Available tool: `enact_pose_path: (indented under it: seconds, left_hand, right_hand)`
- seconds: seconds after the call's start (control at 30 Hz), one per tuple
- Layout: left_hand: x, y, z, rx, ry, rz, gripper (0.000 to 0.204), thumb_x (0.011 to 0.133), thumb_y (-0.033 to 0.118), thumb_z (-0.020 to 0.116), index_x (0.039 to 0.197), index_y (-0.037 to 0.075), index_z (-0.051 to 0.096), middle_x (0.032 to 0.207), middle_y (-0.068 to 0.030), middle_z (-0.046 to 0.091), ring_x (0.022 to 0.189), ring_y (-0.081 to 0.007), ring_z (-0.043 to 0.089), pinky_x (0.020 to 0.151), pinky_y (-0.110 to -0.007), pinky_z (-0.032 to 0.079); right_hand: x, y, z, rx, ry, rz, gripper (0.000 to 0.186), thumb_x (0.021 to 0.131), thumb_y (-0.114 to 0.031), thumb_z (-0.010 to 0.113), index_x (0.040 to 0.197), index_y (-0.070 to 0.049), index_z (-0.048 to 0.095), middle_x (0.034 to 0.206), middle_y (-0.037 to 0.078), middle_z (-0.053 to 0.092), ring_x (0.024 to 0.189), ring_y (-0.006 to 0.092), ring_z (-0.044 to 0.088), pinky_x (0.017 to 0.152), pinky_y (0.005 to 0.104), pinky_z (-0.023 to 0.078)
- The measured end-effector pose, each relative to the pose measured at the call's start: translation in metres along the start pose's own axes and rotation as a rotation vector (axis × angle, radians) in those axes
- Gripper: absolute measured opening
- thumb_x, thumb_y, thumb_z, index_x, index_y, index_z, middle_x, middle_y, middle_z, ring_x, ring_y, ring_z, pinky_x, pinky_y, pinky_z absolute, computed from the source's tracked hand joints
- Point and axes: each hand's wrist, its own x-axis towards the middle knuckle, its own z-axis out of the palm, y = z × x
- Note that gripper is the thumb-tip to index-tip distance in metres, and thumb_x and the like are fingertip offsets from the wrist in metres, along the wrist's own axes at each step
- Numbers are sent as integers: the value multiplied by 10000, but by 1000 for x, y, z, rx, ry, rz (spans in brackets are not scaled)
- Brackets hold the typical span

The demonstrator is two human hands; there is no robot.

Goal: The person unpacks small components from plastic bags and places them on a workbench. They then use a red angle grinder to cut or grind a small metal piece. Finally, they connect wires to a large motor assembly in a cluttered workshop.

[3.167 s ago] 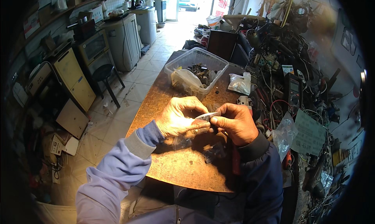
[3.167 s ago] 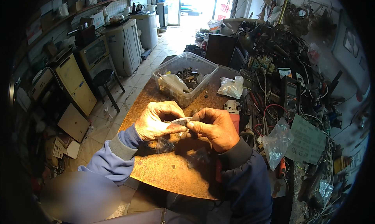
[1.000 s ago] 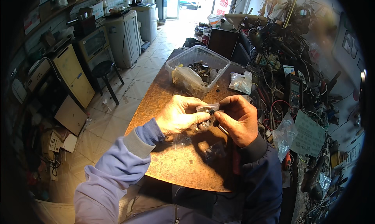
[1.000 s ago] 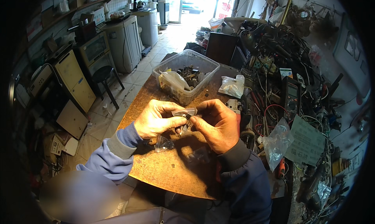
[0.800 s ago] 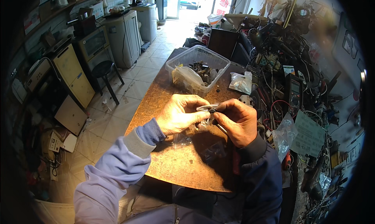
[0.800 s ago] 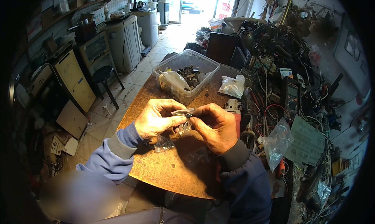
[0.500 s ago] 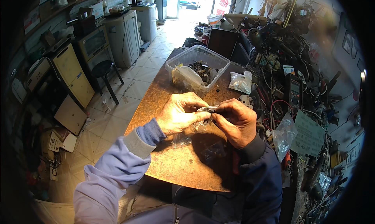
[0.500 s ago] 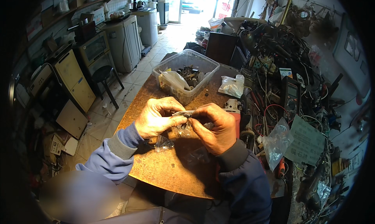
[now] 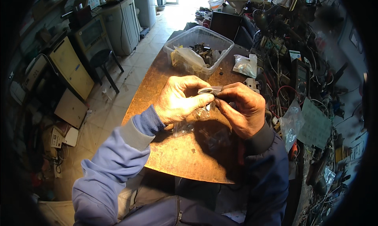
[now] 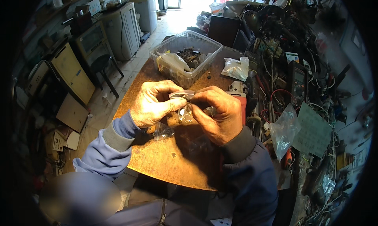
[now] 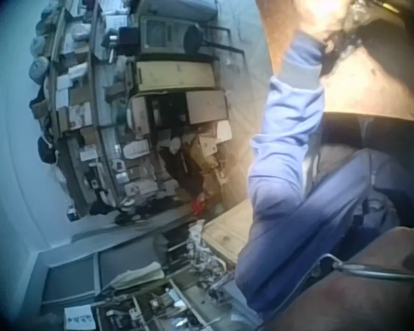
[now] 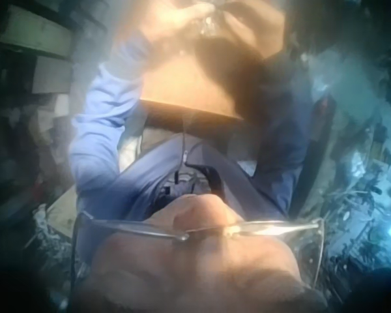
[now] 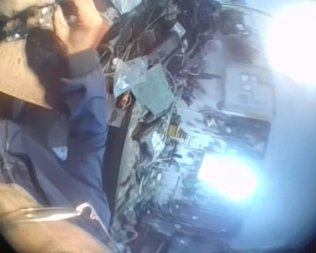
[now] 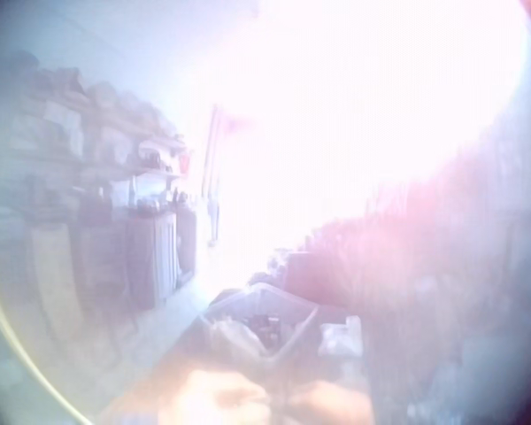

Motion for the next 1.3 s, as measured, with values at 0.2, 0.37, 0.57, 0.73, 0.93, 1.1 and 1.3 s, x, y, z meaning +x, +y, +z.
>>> enact_pose_path:
  seconds: [0.2, 0.37, 0.57, 0.73, 0.93, 1.1, 1.3]
  left_hand:
    - [-1, 8, 2, 3, -16, -26, 125, 853, 11, 678, 976, -12, 669, 849, -20, 663, 768, -73, 609, 677, -222, 501]
    - [4, 3, 1, -6, -40, -28, 160, 865, 29, 672, 1018, -18, 676, 859, -25, 667, 771, -71, 606, 658, -213, 497]
    - [8, 3, -8, 210, 25, -90, 245, 924, 130, 616, 1102, -36, 648, 875, -21, 655, 735, -62, 565, 653, -206, 486]
    - [9, 0, -8, 202, 26, -144, 264, 929, 74, 569, 1158, -53, 602, 884, -27, 643, 771, -68, 569, 687, -225, 501]
    - [9, -3, -9, 171, 62, -160, 315, 905, 26, 555, 1211, -47, 560, 954, -44, 636, 817, -82, 583, 701, -235, 527]
    - [8, 5, -6, 156, 95, -214, 339, 887, 12, 554, 1223, -28, 559, 978, -41, 632, 832, -75, 583, 689, -218, 532]
    - [11, 1, -9, 220, 72, -137, 344, 857, 0, 558, 1199, -34, 574, 1055, -66, 647, 871, -93, 597, 773, -252, 532]
  right_hand:
    - [-2, -7, 4, 211, 25, 227, 153, 796, 45, 672, 946, 19, 663, 878, 83, 666, 816, 132, 647, 702, 241, 502]
    - [-2, -8, 1, 200, 23, 261, 180, 818, 19, 664, 996, 38, 649, 886, 67, 671, 822, 107, 643, 726, 228, 507]
    - [0, 1, -8, 433, 82, 592, 273, 833, 7, 639, 1092, 79, 590, 867, 62, 653, 720, 93, 613, 625, 205, 473]
    - [2, -3, -12, 516, 33, 722, 311, 855, -3, 621, 1142, 90, 549, 882, 78, 641, 700, 104, 620, 576, 199, 454]
    - [2, -3, -13, 520, 41, 745, 295, 871, -13, 610, 1146, 73, 547, 909, 93, 645, 709, 135, 656, 566, 201, 454]
    - [1, 0, -13, 504, 39, 752, 303, 873, -27, 612, 1147, 77, 538, 906, 98, 640, 719, 162, 664, 587, 219, 477]
    - [1, -1, -14, 471, 34, 732, 281, 865, -42, 615, 1114, 75, 561, 898, 92, 645, 701, 139, 641, 593, 218, 477]
